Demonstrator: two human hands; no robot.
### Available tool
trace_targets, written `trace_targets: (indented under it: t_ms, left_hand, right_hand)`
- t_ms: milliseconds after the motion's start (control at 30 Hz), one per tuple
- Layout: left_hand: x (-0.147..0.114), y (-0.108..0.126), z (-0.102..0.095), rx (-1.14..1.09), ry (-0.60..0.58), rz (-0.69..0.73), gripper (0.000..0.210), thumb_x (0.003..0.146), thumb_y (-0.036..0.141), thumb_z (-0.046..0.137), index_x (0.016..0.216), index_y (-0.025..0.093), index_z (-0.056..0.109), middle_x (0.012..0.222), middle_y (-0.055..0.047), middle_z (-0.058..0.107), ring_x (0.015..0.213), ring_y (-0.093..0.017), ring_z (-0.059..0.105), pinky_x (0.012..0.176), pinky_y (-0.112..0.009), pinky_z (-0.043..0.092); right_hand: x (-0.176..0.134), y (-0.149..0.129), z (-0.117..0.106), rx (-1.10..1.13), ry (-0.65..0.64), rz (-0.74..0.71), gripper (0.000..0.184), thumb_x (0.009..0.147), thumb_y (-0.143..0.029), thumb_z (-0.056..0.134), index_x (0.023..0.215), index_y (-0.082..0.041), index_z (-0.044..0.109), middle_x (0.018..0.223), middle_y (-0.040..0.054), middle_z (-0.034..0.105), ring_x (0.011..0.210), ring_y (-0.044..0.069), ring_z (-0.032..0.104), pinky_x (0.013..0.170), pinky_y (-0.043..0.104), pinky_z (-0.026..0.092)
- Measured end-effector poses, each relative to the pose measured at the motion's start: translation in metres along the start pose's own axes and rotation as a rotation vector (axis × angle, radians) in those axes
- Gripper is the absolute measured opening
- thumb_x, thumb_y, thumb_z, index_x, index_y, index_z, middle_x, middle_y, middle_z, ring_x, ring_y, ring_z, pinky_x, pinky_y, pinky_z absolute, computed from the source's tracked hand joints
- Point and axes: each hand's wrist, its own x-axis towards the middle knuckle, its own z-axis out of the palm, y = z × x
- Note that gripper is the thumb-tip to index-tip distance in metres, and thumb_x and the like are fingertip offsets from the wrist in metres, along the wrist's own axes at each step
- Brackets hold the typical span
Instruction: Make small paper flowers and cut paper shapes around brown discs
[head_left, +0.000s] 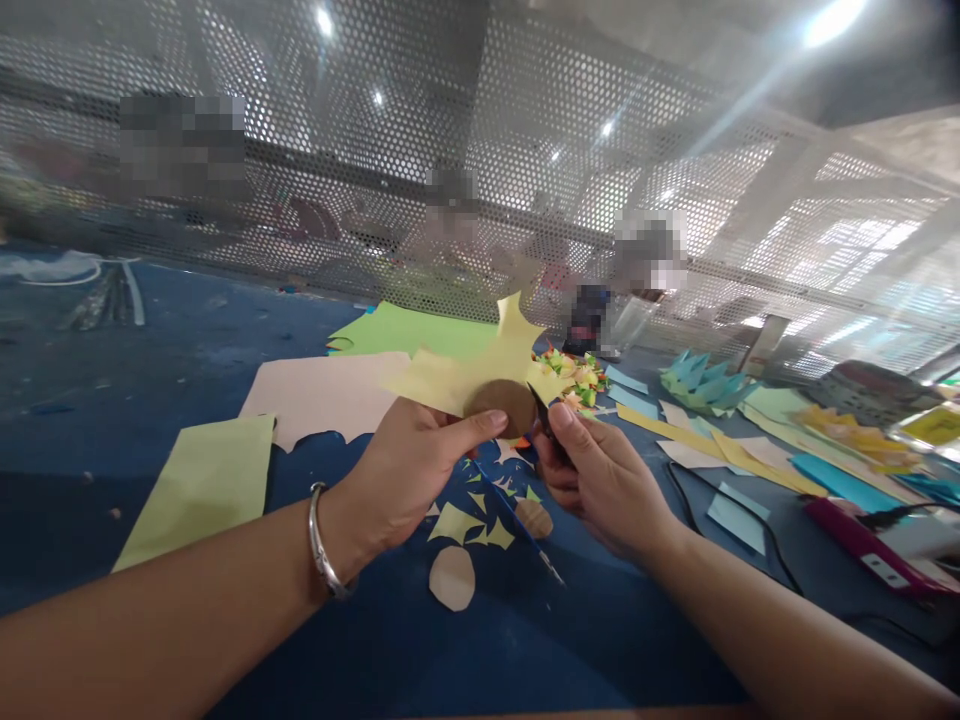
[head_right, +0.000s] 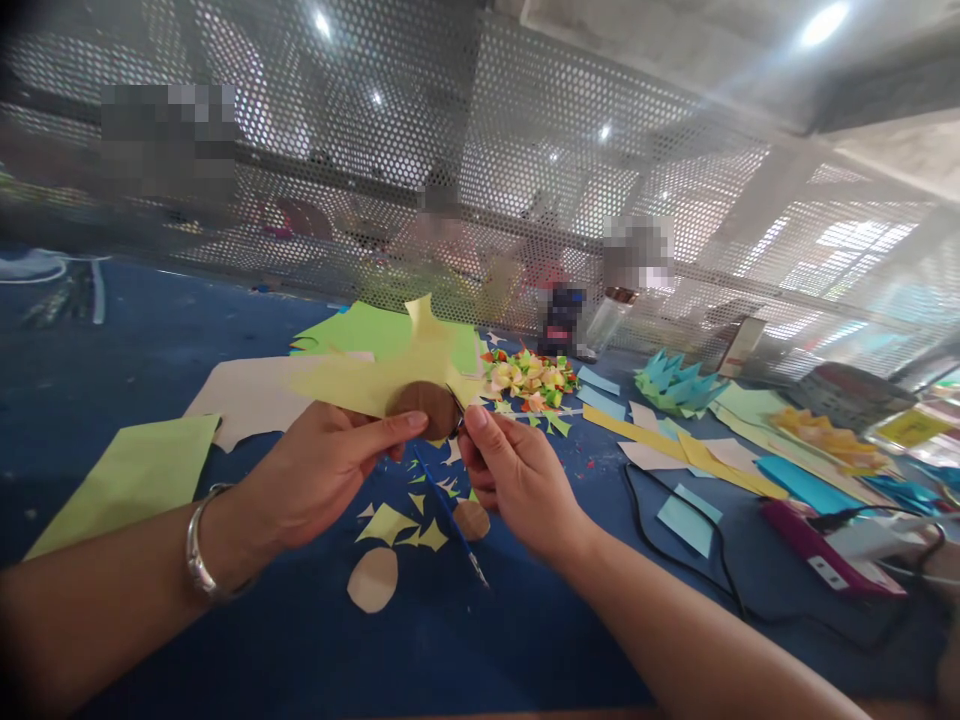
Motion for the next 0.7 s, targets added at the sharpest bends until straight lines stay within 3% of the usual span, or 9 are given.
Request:
trace_targets:
  t_ms: [167,267,467,567,700]
  left_hand:
    - [0.000,0.001,-0.003,0.101,0.005,0.052,0.020,0.079,0.025,0.080,0.061,0.021,0.072,0.067,0.001,0.065,0.064,-0.014,0.054,0.065,-0.027,0.043]
    - [0.001,-0.002,-0.007,0.171,0.034,0.018,0.035,0.078,0.032,0.081,0.051,0.020,0.064,0.055,0.002,0.053,0.056,-0.012,0.045,0.058,-0.028,0.035]
    - [0.002,-0.005,-0.014,0.379,0.062,-0.038,0.059,0.080,0.049,0.076,0.044,0.021,0.039,0.051,0.005,0.026,0.051,-0.010,0.022,0.052,-0.031,0.016]
    - [0.001,-0.002,-0.013,0.425,0.029,-0.026,0.059,0.083,0.048,0.072,0.047,0.022,0.033,0.054,0.005,0.021,0.052,-0.010,0.017,0.053,-0.033,0.011]
    - [0.002,0.000,-0.012,0.394,-0.024,-0.001,0.049,0.084,0.041,0.070,0.051,0.021,0.040,0.056,0.005,0.025,0.053,-0.010,0.020,0.052,-0.032,0.013]
  right_hand:
    - [0.001,0.000,-0.002,-0.004,-0.012,0.005,0.057,0.083,-0.073,0.069,0.069,-0.021,0.049,0.057,-0.0090,0.025,0.047,0.006,0.015,0.040,0.021,0.011]
    - [0.001,-0.001,-0.001,-0.029,-0.005,-0.006,0.059,0.081,-0.075,0.069,0.067,-0.021,0.048,0.057,-0.0090,0.024,0.047,0.006,0.014,0.040,0.022,0.010]
    - [0.002,-0.002,-0.004,-0.065,-0.029,-0.014,0.059,0.084,-0.076,0.065,0.069,-0.021,0.048,0.057,-0.0091,0.023,0.047,0.006,0.014,0.040,0.022,0.011]
    - [0.002,-0.003,-0.005,-0.069,-0.028,-0.006,0.060,0.083,-0.076,0.066,0.068,-0.021,0.049,0.056,-0.0093,0.024,0.046,0.005,0.016,0.040,0.021,0.011]
    - [0.002,-0.004,-0.005,-0.054,-0.035,0.008,0.059,0.081,-0.073,0.071,0.067,-0.020,0.049,0.055,-0.0099,0.024,0.045,0.004,0.016,0.039,0.019,0.011]
